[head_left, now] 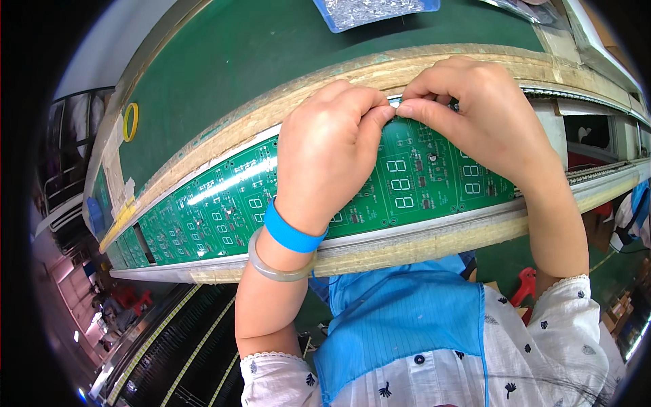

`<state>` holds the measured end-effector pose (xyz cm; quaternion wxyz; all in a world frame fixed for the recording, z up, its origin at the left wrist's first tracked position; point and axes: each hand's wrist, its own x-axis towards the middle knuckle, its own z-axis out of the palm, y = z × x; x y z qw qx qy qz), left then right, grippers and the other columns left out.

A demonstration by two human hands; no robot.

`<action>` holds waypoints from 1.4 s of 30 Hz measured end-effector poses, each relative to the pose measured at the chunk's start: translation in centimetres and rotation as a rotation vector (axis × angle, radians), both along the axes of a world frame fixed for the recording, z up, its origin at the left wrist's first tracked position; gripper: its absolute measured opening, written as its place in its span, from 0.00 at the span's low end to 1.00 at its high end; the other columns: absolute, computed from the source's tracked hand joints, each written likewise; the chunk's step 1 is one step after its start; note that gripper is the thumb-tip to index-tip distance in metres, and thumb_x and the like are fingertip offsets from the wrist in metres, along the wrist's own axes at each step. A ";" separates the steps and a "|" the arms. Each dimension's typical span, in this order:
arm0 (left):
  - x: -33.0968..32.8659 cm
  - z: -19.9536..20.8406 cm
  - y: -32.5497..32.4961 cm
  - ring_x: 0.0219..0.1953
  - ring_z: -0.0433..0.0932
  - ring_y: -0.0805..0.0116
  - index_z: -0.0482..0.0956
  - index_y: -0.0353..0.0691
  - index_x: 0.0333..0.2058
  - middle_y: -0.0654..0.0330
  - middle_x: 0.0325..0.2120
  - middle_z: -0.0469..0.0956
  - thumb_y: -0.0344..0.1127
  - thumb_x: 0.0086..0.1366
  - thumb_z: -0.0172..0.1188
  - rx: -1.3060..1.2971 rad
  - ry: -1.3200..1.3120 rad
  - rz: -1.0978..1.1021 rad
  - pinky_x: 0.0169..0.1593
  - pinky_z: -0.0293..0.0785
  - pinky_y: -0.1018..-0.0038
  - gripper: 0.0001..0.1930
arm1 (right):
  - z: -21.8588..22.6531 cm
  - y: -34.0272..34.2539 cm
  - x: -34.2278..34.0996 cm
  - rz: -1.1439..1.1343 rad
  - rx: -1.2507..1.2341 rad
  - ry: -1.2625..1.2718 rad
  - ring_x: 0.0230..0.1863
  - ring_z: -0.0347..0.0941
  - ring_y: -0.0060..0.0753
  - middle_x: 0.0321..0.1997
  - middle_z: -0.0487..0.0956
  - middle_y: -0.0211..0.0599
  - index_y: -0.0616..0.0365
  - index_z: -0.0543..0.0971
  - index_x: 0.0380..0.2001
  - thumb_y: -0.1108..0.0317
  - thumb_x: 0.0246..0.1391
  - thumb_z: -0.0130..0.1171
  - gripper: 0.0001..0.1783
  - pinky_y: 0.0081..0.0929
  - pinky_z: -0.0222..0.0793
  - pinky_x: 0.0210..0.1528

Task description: Assemble small electronic components onto a green printed circuit board (PCB) on an assembly line.

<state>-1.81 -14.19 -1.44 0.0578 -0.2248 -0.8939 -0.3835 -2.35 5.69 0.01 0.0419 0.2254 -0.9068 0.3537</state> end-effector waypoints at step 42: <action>-11.3 4.2 3.4 0.35 0.79 0.47 0.86 0.40 0.25 0.50 0.26 0.82 0.30 0.51 0.63 -0.466 0.460 0.092 0.41 0.74 0.55 0.04 | 2.0 0.1 -12.8 0.038 0.339 0.406 0.38 0.78 0.48 0.26 0.83 0.43 0.53 0.85 0.21 0.68 0.45 0.60 0.06 0.43 0.70 0.46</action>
